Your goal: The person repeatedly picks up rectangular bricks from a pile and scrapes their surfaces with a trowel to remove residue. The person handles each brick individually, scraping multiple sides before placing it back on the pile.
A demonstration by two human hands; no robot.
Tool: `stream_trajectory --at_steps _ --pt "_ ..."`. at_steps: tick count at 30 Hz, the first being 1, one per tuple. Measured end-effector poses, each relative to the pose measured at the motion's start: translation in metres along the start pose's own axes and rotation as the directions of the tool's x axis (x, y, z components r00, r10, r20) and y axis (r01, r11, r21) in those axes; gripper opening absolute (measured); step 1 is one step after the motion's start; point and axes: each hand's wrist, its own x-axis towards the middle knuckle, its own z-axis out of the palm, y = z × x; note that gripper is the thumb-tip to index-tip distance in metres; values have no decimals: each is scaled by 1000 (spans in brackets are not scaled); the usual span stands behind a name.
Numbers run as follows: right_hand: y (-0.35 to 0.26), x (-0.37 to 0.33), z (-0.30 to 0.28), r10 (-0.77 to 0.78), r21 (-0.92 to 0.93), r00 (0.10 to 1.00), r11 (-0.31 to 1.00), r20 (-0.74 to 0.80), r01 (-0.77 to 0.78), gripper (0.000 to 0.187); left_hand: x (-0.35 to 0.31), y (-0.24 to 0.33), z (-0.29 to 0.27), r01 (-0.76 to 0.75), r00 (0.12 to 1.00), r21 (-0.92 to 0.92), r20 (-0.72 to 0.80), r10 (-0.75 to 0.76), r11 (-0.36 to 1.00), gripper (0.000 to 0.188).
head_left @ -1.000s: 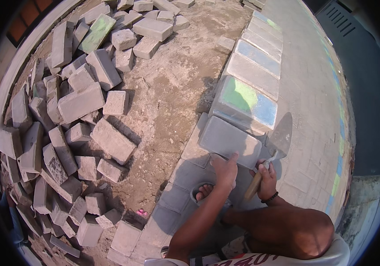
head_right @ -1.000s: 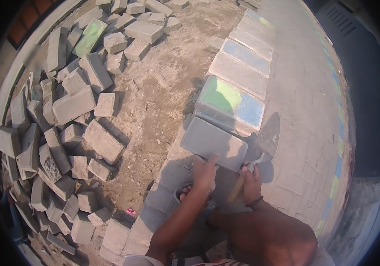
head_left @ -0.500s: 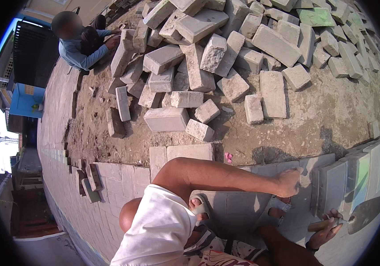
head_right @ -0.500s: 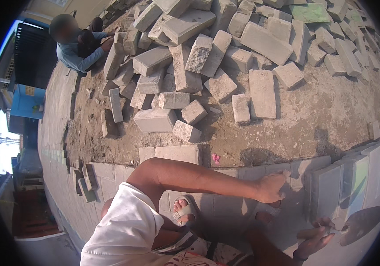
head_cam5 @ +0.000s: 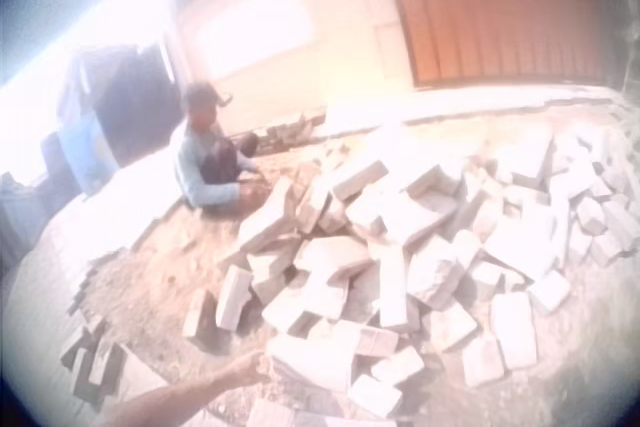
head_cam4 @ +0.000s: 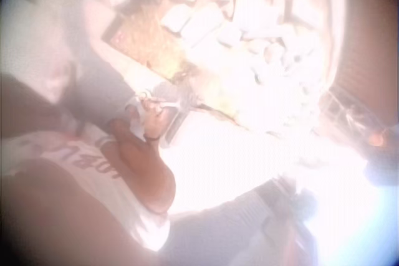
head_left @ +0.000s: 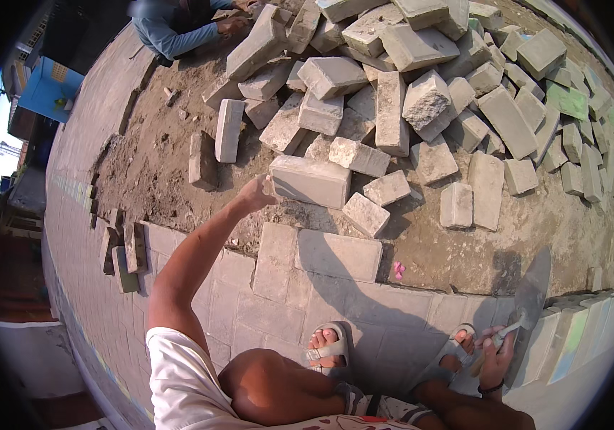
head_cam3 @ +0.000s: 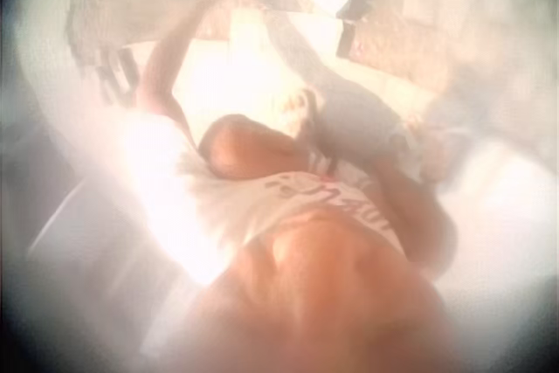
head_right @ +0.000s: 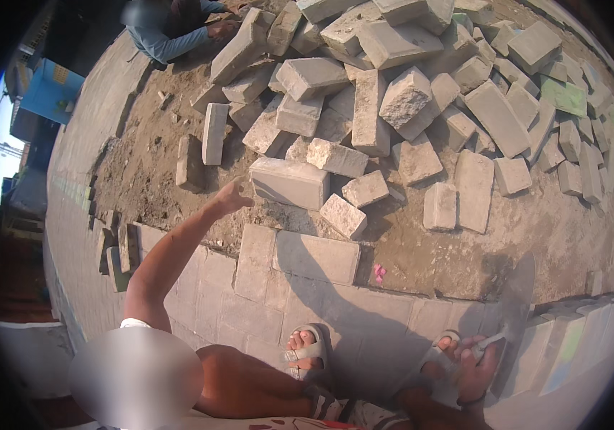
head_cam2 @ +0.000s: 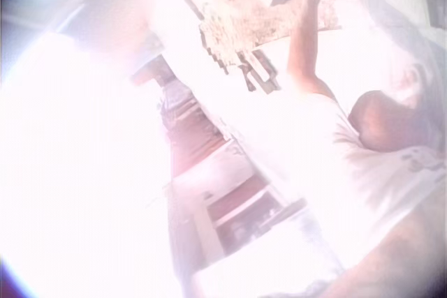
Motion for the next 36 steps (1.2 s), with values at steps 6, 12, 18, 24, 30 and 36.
stream_trajectory --at_steps 6,12,18,24,30,36 --pt "-5 -7 8 16 -163 996 987 90 -1 32 94 -58 10 -127 986 -604 6 164 786 96" --pt "-2 -13 11 59 -149 998 987 24 -55 33 86 -51 16 -55 984 -769 68 167 637 83" --pt "8 -13 6 109 -58 993 993 35 -107 32 34 -8 4 -283 958 -417 -165 235 864 84" --pt "-17 7 34 139 -36 987 990 86 -137 31 -59 82 7 -301 734 525 -406 545 796 71" --pt "-20 49 35 180 -377 895 926 408 -14 34 -142 78 6 -243 768 242 -543 339 939 72" --pt "-64 72 101 13 -421 724 821 689 386 42 -199 53 78 -110 811 -120 -585 20 987 80"
